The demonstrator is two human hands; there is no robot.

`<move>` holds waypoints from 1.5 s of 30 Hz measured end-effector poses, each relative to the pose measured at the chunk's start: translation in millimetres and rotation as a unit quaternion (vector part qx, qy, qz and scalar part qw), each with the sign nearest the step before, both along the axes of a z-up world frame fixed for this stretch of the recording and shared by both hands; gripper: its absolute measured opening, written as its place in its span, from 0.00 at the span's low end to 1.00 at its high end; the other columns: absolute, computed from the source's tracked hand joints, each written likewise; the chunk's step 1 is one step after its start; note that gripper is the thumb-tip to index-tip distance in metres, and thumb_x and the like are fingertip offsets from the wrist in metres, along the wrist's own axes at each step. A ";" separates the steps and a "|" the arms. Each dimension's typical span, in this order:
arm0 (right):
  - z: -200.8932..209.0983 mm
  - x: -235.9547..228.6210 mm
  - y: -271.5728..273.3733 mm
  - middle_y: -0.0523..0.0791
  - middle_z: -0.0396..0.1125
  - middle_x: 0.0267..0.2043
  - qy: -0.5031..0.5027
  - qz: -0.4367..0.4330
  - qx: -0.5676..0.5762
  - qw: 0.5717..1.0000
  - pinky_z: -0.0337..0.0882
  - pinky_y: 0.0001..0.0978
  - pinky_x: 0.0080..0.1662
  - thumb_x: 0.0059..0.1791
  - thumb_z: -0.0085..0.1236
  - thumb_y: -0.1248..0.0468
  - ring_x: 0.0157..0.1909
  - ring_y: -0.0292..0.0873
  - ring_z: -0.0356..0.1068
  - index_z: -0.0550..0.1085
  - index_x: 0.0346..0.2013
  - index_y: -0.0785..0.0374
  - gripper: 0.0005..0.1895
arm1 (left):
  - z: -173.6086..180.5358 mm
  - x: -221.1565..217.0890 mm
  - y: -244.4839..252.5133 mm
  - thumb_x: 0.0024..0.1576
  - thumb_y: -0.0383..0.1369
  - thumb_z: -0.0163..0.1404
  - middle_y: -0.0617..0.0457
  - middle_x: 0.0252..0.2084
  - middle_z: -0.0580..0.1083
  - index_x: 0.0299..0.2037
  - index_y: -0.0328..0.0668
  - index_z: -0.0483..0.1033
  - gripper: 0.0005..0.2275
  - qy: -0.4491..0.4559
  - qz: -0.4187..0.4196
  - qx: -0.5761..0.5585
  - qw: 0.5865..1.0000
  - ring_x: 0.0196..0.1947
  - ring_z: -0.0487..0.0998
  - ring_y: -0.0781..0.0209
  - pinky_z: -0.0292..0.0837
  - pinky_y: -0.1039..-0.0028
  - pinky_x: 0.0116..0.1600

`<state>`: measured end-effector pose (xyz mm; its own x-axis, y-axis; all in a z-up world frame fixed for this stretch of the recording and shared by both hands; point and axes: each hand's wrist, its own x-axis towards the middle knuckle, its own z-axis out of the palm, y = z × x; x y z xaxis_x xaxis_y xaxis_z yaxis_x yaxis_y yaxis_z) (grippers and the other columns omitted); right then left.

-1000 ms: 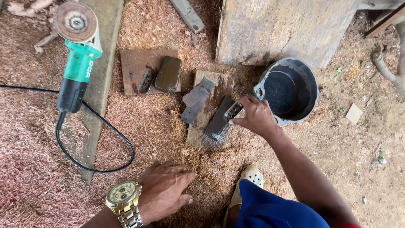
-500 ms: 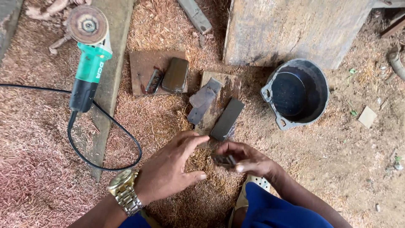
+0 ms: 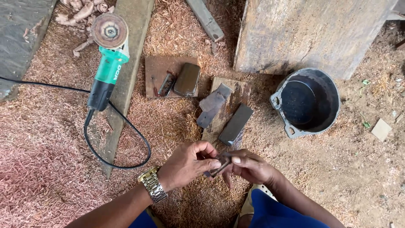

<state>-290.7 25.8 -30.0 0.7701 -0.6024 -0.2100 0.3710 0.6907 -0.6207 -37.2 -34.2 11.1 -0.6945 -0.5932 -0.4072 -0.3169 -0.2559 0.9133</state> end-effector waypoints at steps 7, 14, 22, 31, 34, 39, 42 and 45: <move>22.6 13.4 -2.6 0.56 0.70 0.56 0.503 -0.109 -0.390 0.763 0.81 0.42 0.40 0.44 0.58 0.34 0.38 0.46 0.77 0.64 0.64 0.71 0.50 | -16.0 2.8 0.8 0.61 0.38 0.56 0.50 0.35 0.82 0.41 0.38 0.77 0.11 0.003 0.052 -0.068 0.996 0.30 0.85 0.67 0.85 0.77 0.34; 42.9 25.1 -7.1 0.58 0.65 0.55 0.565 -0.054 -0.549 0.613 0.79 0.50 0.50 0.38 0.70 0.33 0.52 0.54 0.73 0.55 0.67 0.71 0.60 | -6.3 0.1 1.4 0.59 0.36 0.55 0.50 0.40 0.82 0.46 0.38 0.77 0.11 -0.024 0.061 -0.017 0.998 0.33 0.85 0.65 0.87 0.76 0.34; 41.8 23.7 -7.0 0.57 0.65 0.51 0.588 -0.065 -0.537 0.602 0.78 0.49 0.45 0.39 0.70 0.34 0.44 0.50 0.74 0.58 0.65 0.70 0.57 | -3.2 -0.8 0.3 0.59 0.31 0.55 0.47 0.44 0.81 0.51 0.35 0.76 0.12 -0.013 0.057 0.001 0.998 0.36 0.85 0.67 0.87 0.78 0.38; -31.8 -30.6 -41.2 0.63 0.69 0.51 0.745 0.008 -0.447 0.495 0.82 0.50 0.39 0.44 0.62 0.32 0.45 0.60 0.76 0.59 0.66 0.65 0.51 | -48.6 10.7 12.1 0.59 0.32 0.56 0.44 0.50 0.79 0.53 0.36 0.77 0.14 -0.002 0.073 -0.253 0.965 0.33 0.81 0.68 0.80 0.83 0.30; -39.4 -41.6 -54.8 0.61 0.70 0.49 0.775 0.012 -0.411 0.480 0.78 0.57 0.50 0.43 0.60 0.30 0.45 0.60 0.76 0.56 0.67 0.66 0.54 | -36.8 11.8 15.0 0.62 0.38 0.54 0.54 0.43 0.83 0.43 0.44 0.82 0.09 -0.074 -0.052 -0.124 0.988 0.24 0.80 0.73 0.76 0.83 0.24; -32.9 -40.5 -68.3 0.61 0.62 0.65 0.818 0.167 -0.182 0.519 0.72 0.58 0.61 0.44 0.55 0.29 0.59 0.63 0.71 0.45 0.76 0.55 0.57 | -14.3 3.2 22.0 0.61 0.48 0.58 0.57 0.23 0.67 0.33 0.35 0.80 0.20 -0.281 -0.310 -0.125 0.899 0.20 0.64 0.66 0.69 0.75 0.27; -44.8 -47.4 -65.4 0.63 0.56 0.69 0.814 0.146 -0.245 0.506 0.69 0.64 0.61 0.44 0.56 0.29 0.65 0.66 0.64 0.46 0.74 0.56 0.57 | -14.3 11.8 20.6 0.58 0.32 0.54 0.58 0.27 0.65 0.34 0.36 0.78 0.07 -0.263 -0.367 -0.191 0.871 0.28 0.70 0.63 0.76 0.73 0.35; -43.1 -47.1 -66.7 0.59 0.52 0.73 0.813 0.168 -0.234 0.507 0.65 0.70 0.61 0.46 0.53 0.29 0.66 0.68 0.62 0.44 0.75 0.58 0.56 | -24.5 18.0 28.5 0.51 0.29 0.58 0.55 0.39 0.67 0.64 0.63 0.72 0.28 -0.299 -0.411 -0.163 0.845 0.41 0.70 0.58 0.71 0.59 0.50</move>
<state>-337.8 -40.9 -73.1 -0.1152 -0.7707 -0.6267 -0.9825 0.1815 -0.0425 -19.2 -5.7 -13.5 -0.6542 -0.1584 -0.7395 -0.6954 0.5105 0.5058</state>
